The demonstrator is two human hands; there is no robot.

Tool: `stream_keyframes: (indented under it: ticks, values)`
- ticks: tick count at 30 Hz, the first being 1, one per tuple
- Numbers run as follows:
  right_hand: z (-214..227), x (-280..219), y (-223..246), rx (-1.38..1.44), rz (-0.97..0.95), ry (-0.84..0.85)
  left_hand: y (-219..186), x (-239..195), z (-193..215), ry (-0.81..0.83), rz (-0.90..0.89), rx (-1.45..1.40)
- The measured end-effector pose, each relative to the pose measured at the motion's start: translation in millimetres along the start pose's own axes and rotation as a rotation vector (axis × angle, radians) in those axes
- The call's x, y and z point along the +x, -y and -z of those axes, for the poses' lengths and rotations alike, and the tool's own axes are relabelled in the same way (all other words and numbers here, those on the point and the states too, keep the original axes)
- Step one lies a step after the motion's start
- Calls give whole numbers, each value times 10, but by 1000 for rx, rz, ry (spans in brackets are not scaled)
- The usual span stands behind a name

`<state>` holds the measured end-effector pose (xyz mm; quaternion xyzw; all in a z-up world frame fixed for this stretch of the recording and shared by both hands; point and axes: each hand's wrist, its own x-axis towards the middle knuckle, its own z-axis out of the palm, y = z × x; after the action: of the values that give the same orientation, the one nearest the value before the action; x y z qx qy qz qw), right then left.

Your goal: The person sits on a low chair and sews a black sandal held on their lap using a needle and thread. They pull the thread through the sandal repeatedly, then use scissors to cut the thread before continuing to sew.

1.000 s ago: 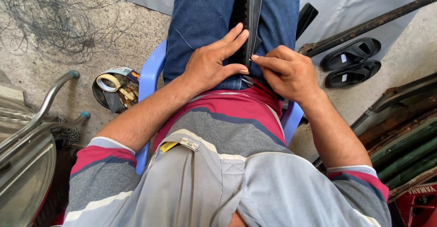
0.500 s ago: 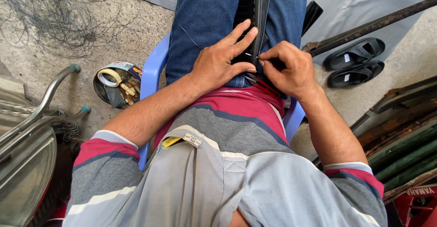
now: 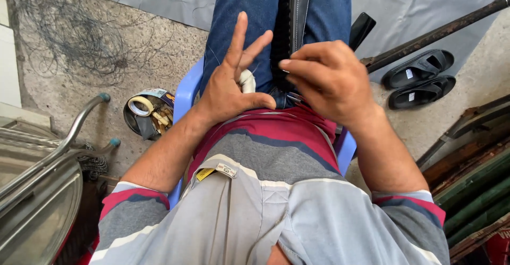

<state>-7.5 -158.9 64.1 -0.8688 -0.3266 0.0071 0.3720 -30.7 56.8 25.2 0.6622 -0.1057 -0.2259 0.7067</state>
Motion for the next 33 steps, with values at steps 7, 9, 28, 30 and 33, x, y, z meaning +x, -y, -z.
stream_keyframes:
  ticks: [7,9,28,30,33]
  values:
    - [-225,30,55,-56,110,-41,-148,-16,-82,92,-40,-123]
    - [-255,41,86,-105,88,-100,-130,-32,-109,70,-10,-355]
    - [-231,43,109,217,11,24,-95,41,-71,85,50,-459]
    - [-238,0,17,245,-68,-150,65,62,-167,-48,49,-449]
    - [-80,1,-9,232,-168,-248,11,34,-140,-162,90,-170]
